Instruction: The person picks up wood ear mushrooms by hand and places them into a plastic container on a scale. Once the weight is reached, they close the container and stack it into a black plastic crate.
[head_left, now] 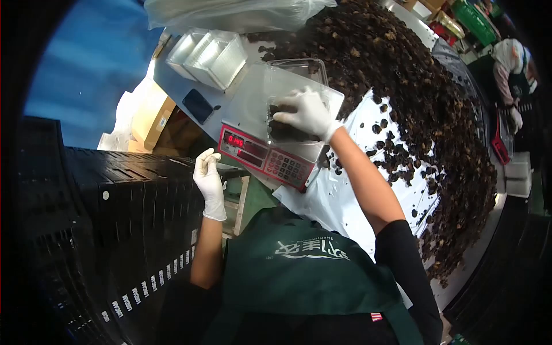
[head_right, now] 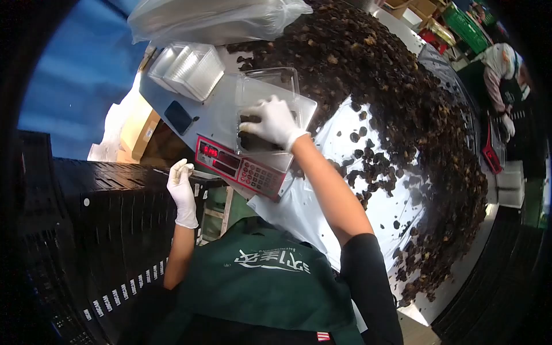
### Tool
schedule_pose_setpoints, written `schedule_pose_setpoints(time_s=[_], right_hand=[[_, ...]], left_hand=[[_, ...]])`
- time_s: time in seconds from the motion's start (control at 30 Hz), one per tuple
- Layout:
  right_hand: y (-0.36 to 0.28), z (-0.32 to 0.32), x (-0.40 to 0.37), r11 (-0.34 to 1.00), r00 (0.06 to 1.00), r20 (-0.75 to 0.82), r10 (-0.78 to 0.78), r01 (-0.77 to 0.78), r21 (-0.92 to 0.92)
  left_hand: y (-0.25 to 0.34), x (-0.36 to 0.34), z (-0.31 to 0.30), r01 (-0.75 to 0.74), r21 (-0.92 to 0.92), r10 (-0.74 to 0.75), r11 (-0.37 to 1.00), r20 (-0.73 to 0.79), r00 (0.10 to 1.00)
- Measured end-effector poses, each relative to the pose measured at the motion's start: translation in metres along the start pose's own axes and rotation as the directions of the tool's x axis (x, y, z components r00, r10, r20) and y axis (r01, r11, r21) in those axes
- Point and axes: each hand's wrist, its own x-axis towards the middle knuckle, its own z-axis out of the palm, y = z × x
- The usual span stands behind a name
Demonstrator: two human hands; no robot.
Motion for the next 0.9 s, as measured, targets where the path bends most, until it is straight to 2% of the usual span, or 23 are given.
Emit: schedule_pose_setpoints(time_s=[0.03,0.1,0.13,0.17,0.2,0.23,0.3,0.4,0.43,0.53,0.63,0.67,0.7,0.73,0.77,0.8,0.83,0.9], right_hand=[[0.002,-0.011,0.001,0.982,0.997,-0.072,-0.023,0.036,0.185],[0.01,-0.045,0.003,0.904,0.981,-0.061,0.184,-0.145,0.402],[0.015,-0.058,0.002,0.807,0.936,-0.019,0.351,-0.292,0.513],[0.033,-0.061,-0.002,0.774,0.891,-0.048,0.452,-0.366,0.517],[0.049,-0.067,-0.008,0.7,0.852,-0.063,0.52,-0.383,0.603],[0.064,-0.069,-0.013,0.713,0.809,-0.092,0.581,-0.451,0.538],[0.098,-0.066,-0.028,0.689,0.755,-0.124,0.644,-0.502,0.523],[0.112,-0.056,-0.035,0.581,0.642,-0.076,0.763,-0.629,0.517],[0.116,-0.051,-0.035,0.543,0.615,-0.045,0.787,-0.657,0.523],[0.119,-0.035,-0.027,0.5,0.624,0.017,0.782,-0.643,0.58],[0.114,-0.024,-0.011,0.43,0.626,0.068,0.777,-0.607,0.668],[0.111,-0.02,-0.005,0.397,0.635,0.088,0.768,-0.58,0.711],[0.11,-0.018,0.0,0.363,0.643,0.104,0.759,-0.55,0.752],[0.11,-0.017,0.005,0.337,0.647,0.102,0.756,-0.518,0.786],[0.109,-0.016,0.007,0.369,0.655,0.055,0.754,-0.49,0.789],[0.1,-0.021,0.009,0.385,0.677,0.039,0.735,-0.464,0.798],[0.091,-0.027,0.009,0.4,0.698,0.025,0.716,-0.439,0.805],[0.083,-0.035,0.005,0.424,0.759,0.022,0.651,-0.388,0.819]], left_hand=[[-0.001,0.0,-0.004,0.008,-0.004,-0.008,1.0,-0.016,1.0],[-0.001,-0.001,-0.01,0.03,-0.029,-0.031,0.999,-0.041,0.999],[0.001,-0.001,-0.011,0.029,-0.019,-0.03,0.999,-0.051,0.998],[0.0,0.0,-0.014,0.032,-0.023,-0.034,0.999,-0.069,0.997],[-0.002,0.0,-0.018,0.029,-0.023,-0.03,0.999,-0.059,0.998],[-0.004,0.0,-0.021,0.025,-0.022,-0.026,0.999,-0.048,0.999],[-0.002,-0.002,-0.023,0.071,-0.049,-0.074,0.996,-0.073,0.995],[-0.006,-0.005,-0.028,0.089,-0.076,-0.091,0.993,-0.033,0.995],[-0.005,-0.005,-0.028,0.119,-0.09,-0.123,0.989,-0.045,0.991],[0.002,-0.002,-0.025,0.112,-0.127,-0.116,0.986,-0.031,0.993],[0.009,0.004,-0.01,0.137,-0.106,-0.127,0.985,0.096,0.987],[0.011,0.004,-0.003,0.159,-0.113,-0.134,0.981,0.209,0.969],[0.017,0.003,0.006,0.181,-0.117,-0.135,0.976,0.322,0.937],[0.029,-0.001,0.022,0.286,-0.053,-0.243,0.957,0.392,0.887],[0.038,-0.005,0.035,0.381,0.019,-0.348,0.924,0.453,0.821],[0.043,-0.005,0.043,0.401,0.025,-0.336,0.916,0.596,0.729],[0.048,-0.011,0.052,0.475,0.014,-0.37,0.88,0.648,0.666],[0.061,-0.019,0.067,0.51,0.05,-0.4,0.859,0.688,0.606]])
